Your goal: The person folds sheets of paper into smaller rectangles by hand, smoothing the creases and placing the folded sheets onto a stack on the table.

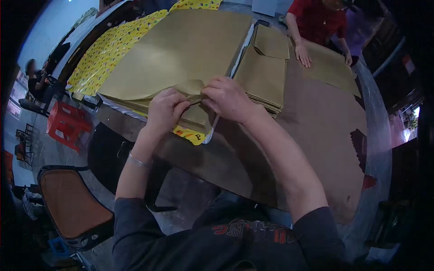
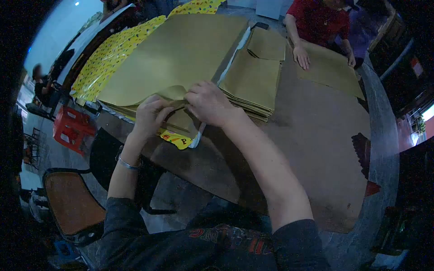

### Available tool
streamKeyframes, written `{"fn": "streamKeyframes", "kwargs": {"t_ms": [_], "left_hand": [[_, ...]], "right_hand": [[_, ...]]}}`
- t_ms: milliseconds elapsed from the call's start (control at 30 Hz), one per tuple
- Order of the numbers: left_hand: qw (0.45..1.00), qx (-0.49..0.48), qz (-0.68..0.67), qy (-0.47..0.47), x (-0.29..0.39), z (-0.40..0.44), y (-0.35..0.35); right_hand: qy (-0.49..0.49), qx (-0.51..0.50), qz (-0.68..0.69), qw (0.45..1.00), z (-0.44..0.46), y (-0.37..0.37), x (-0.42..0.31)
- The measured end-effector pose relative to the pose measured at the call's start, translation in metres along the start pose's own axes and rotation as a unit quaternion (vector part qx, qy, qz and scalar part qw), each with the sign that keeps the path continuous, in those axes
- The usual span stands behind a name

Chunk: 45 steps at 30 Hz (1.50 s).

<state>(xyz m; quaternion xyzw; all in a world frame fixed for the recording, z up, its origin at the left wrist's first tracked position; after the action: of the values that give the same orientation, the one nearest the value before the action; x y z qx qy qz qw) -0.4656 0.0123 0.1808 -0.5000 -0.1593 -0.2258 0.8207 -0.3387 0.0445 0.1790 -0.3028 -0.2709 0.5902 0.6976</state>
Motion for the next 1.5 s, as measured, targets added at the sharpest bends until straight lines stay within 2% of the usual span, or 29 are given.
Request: {"fn": "streamKeyframes", "kwargs": {"t_ms": [67,167,233,367,433,500,633,667,700,733,767,833,867,1033,1067,1100,1200,1233,1333,1367,1400,1500], "left_hand": [[1.0,0.014,-0.009,0.012,0.0,0.0,-0.002],[1.0,-0.026,0.004,0.015,0.0,-0.004,0.003],[0.986,0.112,0.099,0.074,0.024,-0.016,-0.017],[0.988,0.045,0.137,0.05,0.001,-0.014,0.003],[0.989,0.027,0.136,0.055,-0.002,-0.017,0.009],[0.995,-0.049,0.072,0.049,-0.008,-0.017,0.025],[0.994,-0.058,0.055,0.072,0.005,-0.015,0.03],[0.994,-0.059,0.06,0.073,0.005,-0.015,0.033],[0.993,-0.06,0.064,0.074,0.003,-0.014,0.037],[0.991,-0.019,0.069,0.116,0.012,-0.014,0.031],[0.989,-0.018,0.068,0.128,0.016,-0.015,0.03],[0.991,-0.008,0.063,0.116,0.018,-0.014,0.023],[0.992,-0.013,0.066,0.109,0.022,-0.014,0.019],[0.984,0.006,0.086,0.153,0.04,-0.024,0.001],[0.989,-0.002,0.076,0.127,0.035,-0.02,0.002],[0.993,-0.01,0.068,0.099,0.029,-0.015,0.003],[0.996,0.023,0.036,0.079,0.026,0.0,-0.009],[0.997,0.049,0.009,0.063,0.025,0.005,-0.017],[0.996,0.085,0.023,0.022,0.021,0.017,-0.025],[0.994,0.082,0.032,0.065,0.013,0.025,-0.023],[0.994,0.083,0.032,0.067,0.013,0.029,-0.027],[0.988,0.093,0.069,0.1,0.023,0.036,-0.035]], "right_hand": [[-0.001,-0.006,0.0,1.0,0.0,0.0,0.0],[0.008,0.003,0.013,1.0,-0.001,-0.002,-0.001],[-0.002,-0.015,0.017,1.0,-0.003,-0.002,-0.005],[-0.043,0.007,0.035,0.998,-0.006,-0.003,-0.019],[-0.019,-0.015,0.036,0.999,-0.012,0.004,-0.018],[0.035,-0.013,0.015,0.999,-0.018,0.005,-0.01],[0.027,0.01,-0.014,0.999,-0.013,0.001,-0.014],[0.06,-0.006,0.029,0.998,-0.013,0.005,-0.011],[0.039,-0.019,0.012,0.999,-0.013,0.012,-0.012],[0.018,-0.031,-0.007,0.999,-0.012,0.018,-0.013],[0.023,-0.017,0.007,1.0,-0.014,0.021,-0.01],[0.002,-0.046,-0.022,0.999,-0.012,0.023,-0.014],[0.004,-0.005,-0.002,1.0,-0.013,0.015,-0.015],[0.017,0.018,-0.02,0.999,-0.012,0.009,0.001],[0.016,0.011,-0.032,0.999,-0.01,0.01,0.005],[0.026,-0.046,-0.039,0.998,-0.006,0.019,0.011],[0.06,-0.085,-0.05,0.993,0.005,0.022,0.03],[0.039,-0.049,-0.061,0.996,0.013,0.013,0.031],[0.002,-0.038,-0.085,0.996,0.031,-0.008,0.029],[0.029,-0.041,-0.076,0.996,0.032,-0.015,0.031],[0.03,-0.039,-0.078,0.996,0.034,-0.016,0.033],[-0.002,-0.045,-0.094,0.994,0.039,-0.017,0.031]]}}
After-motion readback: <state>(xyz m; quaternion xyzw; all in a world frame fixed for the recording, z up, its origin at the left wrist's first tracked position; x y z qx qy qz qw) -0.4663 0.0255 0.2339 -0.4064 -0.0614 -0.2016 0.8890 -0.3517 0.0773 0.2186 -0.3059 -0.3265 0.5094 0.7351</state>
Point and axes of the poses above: each hand's wrist, its own z-axis towards the middle knuckle, its own y-axis out of the palm, x = y × z, the point moved 10 cm from there along z, towards the middle knuckle, and after that the axes turned 15 degrees about -y, right-handed, at the moved point
